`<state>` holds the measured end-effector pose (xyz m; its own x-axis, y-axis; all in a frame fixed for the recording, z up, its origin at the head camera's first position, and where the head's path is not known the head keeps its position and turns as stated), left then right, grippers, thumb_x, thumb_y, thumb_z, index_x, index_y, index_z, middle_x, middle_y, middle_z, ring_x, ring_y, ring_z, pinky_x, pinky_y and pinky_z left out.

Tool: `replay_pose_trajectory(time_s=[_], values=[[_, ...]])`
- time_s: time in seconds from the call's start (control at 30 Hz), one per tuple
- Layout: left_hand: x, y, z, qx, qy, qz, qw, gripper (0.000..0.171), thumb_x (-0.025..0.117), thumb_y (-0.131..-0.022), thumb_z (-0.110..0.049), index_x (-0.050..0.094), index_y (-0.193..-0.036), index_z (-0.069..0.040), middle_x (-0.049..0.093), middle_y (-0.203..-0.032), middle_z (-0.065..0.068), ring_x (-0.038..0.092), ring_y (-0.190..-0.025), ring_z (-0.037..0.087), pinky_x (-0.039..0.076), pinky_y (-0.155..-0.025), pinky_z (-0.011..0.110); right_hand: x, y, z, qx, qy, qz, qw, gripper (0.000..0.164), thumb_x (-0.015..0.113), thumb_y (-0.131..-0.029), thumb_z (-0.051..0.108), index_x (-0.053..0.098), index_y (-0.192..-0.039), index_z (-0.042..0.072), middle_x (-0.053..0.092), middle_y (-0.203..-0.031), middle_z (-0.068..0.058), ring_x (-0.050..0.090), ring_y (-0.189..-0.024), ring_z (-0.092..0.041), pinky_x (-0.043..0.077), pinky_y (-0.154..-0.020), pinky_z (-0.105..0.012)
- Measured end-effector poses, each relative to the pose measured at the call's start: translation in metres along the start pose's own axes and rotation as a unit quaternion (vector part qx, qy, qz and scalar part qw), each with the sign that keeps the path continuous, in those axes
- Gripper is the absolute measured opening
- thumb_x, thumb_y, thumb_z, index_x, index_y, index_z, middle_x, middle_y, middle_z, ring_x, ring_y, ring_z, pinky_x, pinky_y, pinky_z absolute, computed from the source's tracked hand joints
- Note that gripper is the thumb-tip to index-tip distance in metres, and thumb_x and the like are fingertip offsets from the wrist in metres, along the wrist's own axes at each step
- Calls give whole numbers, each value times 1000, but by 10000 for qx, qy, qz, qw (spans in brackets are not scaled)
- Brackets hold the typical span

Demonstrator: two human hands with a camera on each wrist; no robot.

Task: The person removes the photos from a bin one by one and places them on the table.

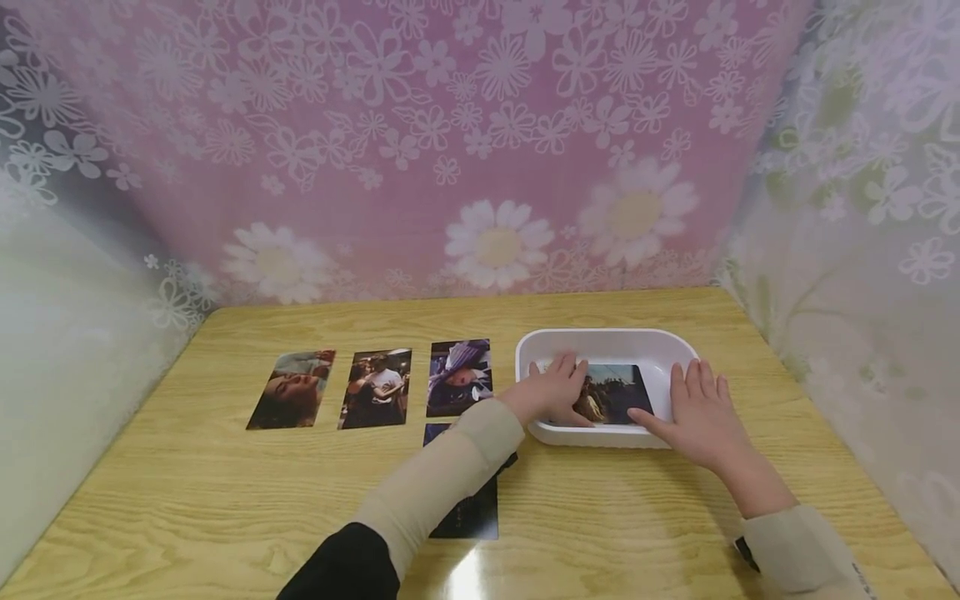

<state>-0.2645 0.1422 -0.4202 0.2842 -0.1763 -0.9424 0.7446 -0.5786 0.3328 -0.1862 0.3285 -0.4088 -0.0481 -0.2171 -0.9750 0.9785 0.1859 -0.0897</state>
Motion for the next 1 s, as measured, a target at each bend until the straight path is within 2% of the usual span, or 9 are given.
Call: replay_pose_trajectory(time_s=[0.2, 0.37, 0.6, 0.77, 0.87, 1.0], values=[[2, -2, 3, -302, -39, 159, 9994, 91, 49, -75, -65, 3, -143, -26, 5, -147, 0, 1, -133, 17, 15, -101, 51, 0, -1, 1, -8, 32, -84, 10000, 96, 47, -84, 54, 12, -129, -23, 5, -130, -44, -7, -123, -49, -7, -96, -58], [2, -3, 2, -352, -25, 183, 9992, 91, 52, -73, -64, 7, -143, -27, 14, -145, -3, 10, -132, 16, 19, -99, 50, 1, -1, 0, -8, 39, -96, 9999, 96, 47, -84, 54, 12, -128, -23, 5, -130, -45, -6, -123, -50, -6, -96, -59], [2, -5, 0, -392, -104, -267, 9988, 93, 62, -63, -63, 22, -139, -26, 32, -129, 1, 32, -117, 17, 36, -88, 42, 1, 1, -1, -9, 41, -117, 9999, 96, 47, -84, 54, 12, -128, -24, 5, -130, -45, -6, -123, -50, -7, -96, -59], [0, -4, 0, -409, 112, -585, 9974, 78, 69, -59, -60, 40, -123, -26, 37, -116, 2, 34, -108, 17, 37, -84, 40, 2, 0, -1, -1, 55, -128, 9999, 96, 48, -84, 54, 13, -128, -24, 6, -130, -45, -5, -123, -50, -6, -96, -59], [-1, -5, 1, -384, 288, -760, 9960, 69, 70, -57, -58, 45, -111, -25, 38, -111, 1, 35, -103, 17, 37, -82, 39, 3, 0, -2, -14, 88, -153, 9998, 95, 48, -84, 54, 14, -128, -23, 7, -130, -45, -4, -123, -50, -4, -95, -60], [0, -6, 2, -385, 402, -751, 9956, 64, 71, -56, -57, 47, -105, -24, 39, -106, 1, 36, -97, 16, 38, -78, 38, 4, -1, -3, -18, 89, -156, 9998, 95, 48, -84, 54, 13, -129, -23, 7, -130, -45, -5, -124, -50, -3, -95, -60]])
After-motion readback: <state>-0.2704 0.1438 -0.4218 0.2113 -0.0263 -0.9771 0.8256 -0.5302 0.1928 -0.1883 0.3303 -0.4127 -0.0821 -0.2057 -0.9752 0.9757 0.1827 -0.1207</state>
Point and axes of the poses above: each hand's wrist, its own y-axis away from the middle knuckle, its own x-axis out of the palm, z = x × y, the point moved 2 cm from there along -y, towards the middle knuckle
